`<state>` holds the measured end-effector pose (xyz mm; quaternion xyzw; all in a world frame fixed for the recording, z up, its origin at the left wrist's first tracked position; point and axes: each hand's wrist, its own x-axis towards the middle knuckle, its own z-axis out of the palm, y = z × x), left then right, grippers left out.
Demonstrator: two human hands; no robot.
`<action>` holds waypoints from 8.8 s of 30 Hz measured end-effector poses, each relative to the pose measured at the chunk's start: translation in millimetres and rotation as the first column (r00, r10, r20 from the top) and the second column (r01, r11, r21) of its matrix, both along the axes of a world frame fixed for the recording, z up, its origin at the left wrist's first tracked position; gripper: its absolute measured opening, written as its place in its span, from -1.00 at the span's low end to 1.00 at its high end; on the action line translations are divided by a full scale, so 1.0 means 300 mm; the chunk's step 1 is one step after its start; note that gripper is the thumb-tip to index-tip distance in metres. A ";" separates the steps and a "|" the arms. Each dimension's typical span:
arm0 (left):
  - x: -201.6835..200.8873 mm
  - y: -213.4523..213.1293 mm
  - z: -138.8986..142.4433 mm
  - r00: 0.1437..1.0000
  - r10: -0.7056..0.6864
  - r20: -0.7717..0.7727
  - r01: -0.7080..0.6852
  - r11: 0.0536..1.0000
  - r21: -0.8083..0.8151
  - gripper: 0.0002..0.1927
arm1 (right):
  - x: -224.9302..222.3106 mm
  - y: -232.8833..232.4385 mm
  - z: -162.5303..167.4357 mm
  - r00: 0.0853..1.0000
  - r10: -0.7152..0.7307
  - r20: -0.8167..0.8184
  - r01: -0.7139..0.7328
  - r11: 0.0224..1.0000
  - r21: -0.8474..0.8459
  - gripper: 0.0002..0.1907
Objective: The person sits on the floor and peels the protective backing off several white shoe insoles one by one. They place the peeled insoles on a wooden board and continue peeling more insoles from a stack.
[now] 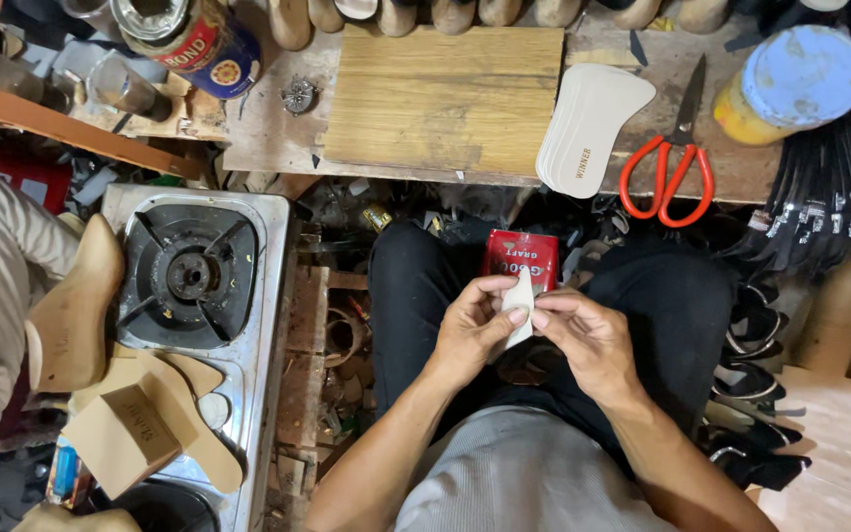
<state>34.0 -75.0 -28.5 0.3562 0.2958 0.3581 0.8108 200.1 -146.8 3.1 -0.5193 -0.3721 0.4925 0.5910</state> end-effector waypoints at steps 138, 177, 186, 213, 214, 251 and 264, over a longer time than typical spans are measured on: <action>-0.128 0.644 0.316 0.288 0.762 -0.580 0.814 0.125 0.568 -0.28 | 0.176 0.400 0.229 0.128 -0.244 0.961 -0.128 0.957 0.260 -0.52; 0.082 0.240 0.092 0.978 0.000 0.208 0.040 0.981 -0.189 -0.44 | 0.067 0.123 0.193 0.519 -0.393 0.759 -0.122 0.845 0.521 -0.90; 0.033 0.163 0.069 0.961 0.062 0.270 -0.025 0.990 -0.136 -0.38 | 0.004 -0.004 0.100 0.818 0.099 0.567 -0.211 0.968 0.135 -0.85; -0.004 0.039 0.079 0.998 -0.004 0.066 0.000 0.998 0.063 -0.28 | 0.014 0.024 0.088 0.991 0.116 -0.062 -0.122 0.986 -0.115 -0.83; -0.004 0.039 0.076 0.997 -0.007 0.073 0.003 0.998 0.058 -0.28 | 0.018 0.025 0.092 0.990 0.122 -0.064 -0.129 0.985 -0.118 -0.83; -0.040 0.069 0.132 0.992 -0.120 0.024 0.120 0.993 -0.012 -0.38 | 0.087 0.059 0.123 0.908 0.340 0.242 -0.317 0.939 -0.133 -0.88; -0.043 0.069 0.135 0.991 -0.128 0.042 0.128 0.992 -0.017 -0.37 | 0.106 0.056 0.099 0.919 0.365 0.147 -0.349 0.929 -0.124 -0.86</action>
